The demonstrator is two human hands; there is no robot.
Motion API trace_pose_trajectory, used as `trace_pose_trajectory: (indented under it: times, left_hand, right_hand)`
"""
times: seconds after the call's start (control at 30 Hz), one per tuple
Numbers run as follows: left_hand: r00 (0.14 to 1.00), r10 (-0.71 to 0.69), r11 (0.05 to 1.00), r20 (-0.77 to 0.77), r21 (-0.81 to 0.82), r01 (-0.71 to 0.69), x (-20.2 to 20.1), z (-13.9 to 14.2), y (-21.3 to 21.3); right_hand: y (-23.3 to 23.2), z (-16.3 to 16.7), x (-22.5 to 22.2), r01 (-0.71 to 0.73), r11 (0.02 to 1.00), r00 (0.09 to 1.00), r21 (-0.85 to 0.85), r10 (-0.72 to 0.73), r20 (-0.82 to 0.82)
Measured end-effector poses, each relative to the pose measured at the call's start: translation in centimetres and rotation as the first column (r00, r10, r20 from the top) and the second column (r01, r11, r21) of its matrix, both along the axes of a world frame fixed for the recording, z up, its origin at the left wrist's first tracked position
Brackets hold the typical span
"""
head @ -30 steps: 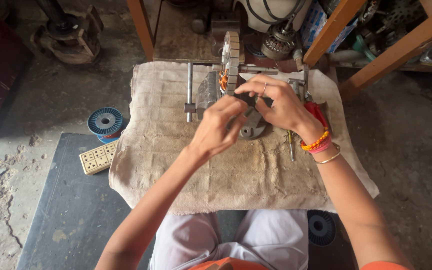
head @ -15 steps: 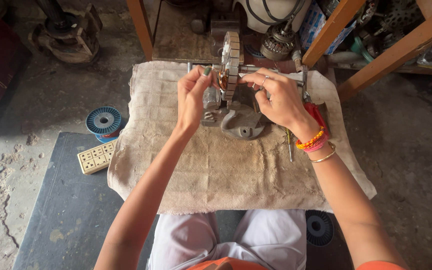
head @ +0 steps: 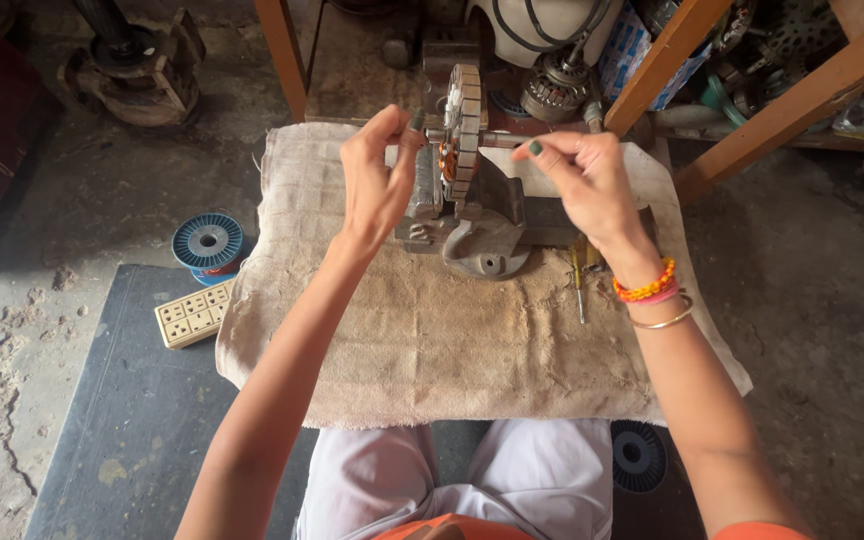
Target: The person works on an electric motor armature clamped in a bench vise, pressing and arranging copper wire windings around the armature slots by hand. At the start they use red-handled pliers on the windings, then continue seating and adjusting the wire turns with both hands.
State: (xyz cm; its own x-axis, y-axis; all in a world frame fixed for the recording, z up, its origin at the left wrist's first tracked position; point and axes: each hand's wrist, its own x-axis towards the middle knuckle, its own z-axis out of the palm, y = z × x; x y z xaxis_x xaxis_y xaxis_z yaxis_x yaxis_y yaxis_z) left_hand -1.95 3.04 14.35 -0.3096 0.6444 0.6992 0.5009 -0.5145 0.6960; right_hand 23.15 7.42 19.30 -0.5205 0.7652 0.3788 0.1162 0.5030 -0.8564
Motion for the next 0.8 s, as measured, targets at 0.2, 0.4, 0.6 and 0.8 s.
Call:
trace_pose_trajectory:
  times: [0.2,0.4,0.6,0.8]
  left_hand:
    - [0.981,0.002,1.0,-0.192,0.013,0.0,0.2,-0.2,-0.7]
    - [0.936,0.061,0.989,-0.347,0.146,-0.01,0.1,0.2,-2.2]
    - [0.922,0.07,0.994,-0.381,0.101,-0.033,0.2,-0.3,-1.3]
    - [0.99,-0.134,0.986,-0.051,-0.11,0.128,0.6,-0.6,-0.1]
  right_hand:
    - [0.9,-1.3,0.3,0.064,0.994,0.978,-0.088,-0.08,-0.192]
    - [1.3,-3.2,-0.1,0.091,0.992,0.913,-0.083,-0.117,-0.391]
    - [2.1,-4.6,0.1,0.126,0.984,0.881,-0.128,-0.17,-0.442]
    - [2.1,-4.8,0.2,-0.118,0.933,0.752,-0.34,-0.14,-0.644]
